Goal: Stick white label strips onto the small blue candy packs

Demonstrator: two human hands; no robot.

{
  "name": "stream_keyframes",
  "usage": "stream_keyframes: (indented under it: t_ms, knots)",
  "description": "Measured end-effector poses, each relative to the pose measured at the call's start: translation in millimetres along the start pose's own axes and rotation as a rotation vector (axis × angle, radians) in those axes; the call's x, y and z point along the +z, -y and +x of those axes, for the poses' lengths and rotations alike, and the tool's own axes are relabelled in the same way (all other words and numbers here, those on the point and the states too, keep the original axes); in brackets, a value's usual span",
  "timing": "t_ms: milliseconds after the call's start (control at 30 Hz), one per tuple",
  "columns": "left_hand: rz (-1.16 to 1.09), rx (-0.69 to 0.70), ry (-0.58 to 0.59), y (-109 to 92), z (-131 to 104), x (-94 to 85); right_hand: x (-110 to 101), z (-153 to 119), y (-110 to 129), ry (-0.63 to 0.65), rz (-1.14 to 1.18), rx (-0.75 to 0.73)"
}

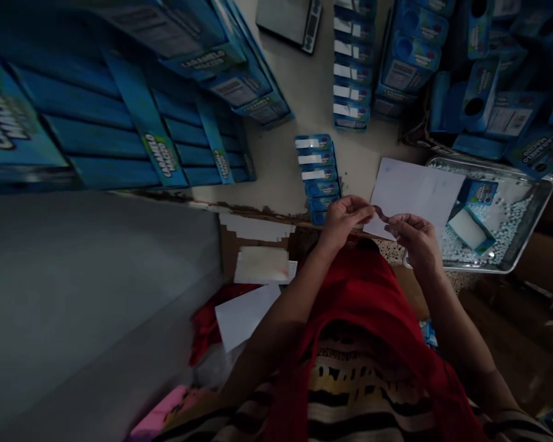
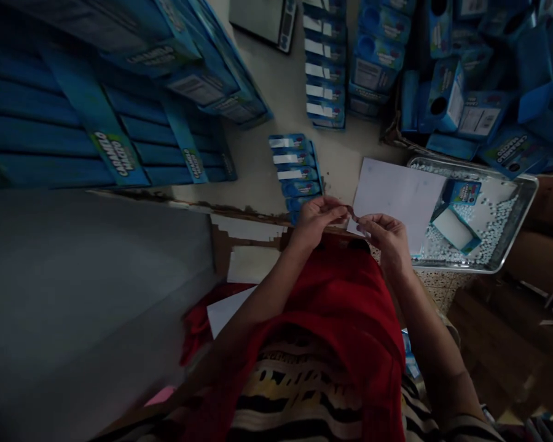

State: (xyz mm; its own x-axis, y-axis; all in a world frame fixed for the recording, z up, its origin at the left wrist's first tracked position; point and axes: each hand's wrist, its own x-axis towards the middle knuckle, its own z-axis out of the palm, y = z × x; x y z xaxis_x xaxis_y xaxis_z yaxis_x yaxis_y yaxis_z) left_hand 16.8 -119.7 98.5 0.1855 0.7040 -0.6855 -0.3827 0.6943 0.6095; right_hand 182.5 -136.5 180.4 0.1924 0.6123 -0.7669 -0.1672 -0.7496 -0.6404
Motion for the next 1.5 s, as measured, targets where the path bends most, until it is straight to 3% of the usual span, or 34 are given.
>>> stream_keyframes:
  t_ms: [133,300,400,567,667,1000,1167,1267,1400,1500]
  knots:
    - [0.001,0.012,-0.111,5.5,-23.3,-24.8,18.9,-0.5,-20.2,-0.029,-0.07,-0.001]
    - [0.07,0.01,-0.317,9.6,-49.1,-74.1,66.5,7.4,-49.9,-0.046,-0.194,-0.071]
    - [0.103,0.075,-0.402,5.1,-39.5,-99.2,96.9,22.9,-56.3,-0.046,-0.335,-0.194]
    - [0.236,0.229,-0.458,-10.0,3.1,-122.7,129.6,59.8,-46.5,-0.131,-0.595,-0.386]
    - [0.218,0.212,-0.45,-13.9,16.3,-127.7,138.0,72.5,-42.1,-0.163,-0.706,-0.417]
    - [0.072,0.1,-0.388,-16.9,24.0,-128.0,142.7,78.9,-42.6,-0.204,-0.789,-0.41]
    - [0.053,0.109,-0.39,-9.6,28.7,-131.8,143.6,83.3,-46.6,-0.203,-0.795,-0.408]
    - [0.084,0.125,-0.423,-1.2,36.4,-135.2,140.5,92.7,-51.3,-0.268,-0.833,-0.388]
    - [-0.009,-0.064,-0.344,8.6,55.4,-137.2,131.6,104.6,-55.7,-0.329,-0.822,-0.358]
    - [-0.069,-0.135,-0.445,9.8,59.4,-135.6,128.0,99.4,-52.2,-0.262,-0.742,-0.36]
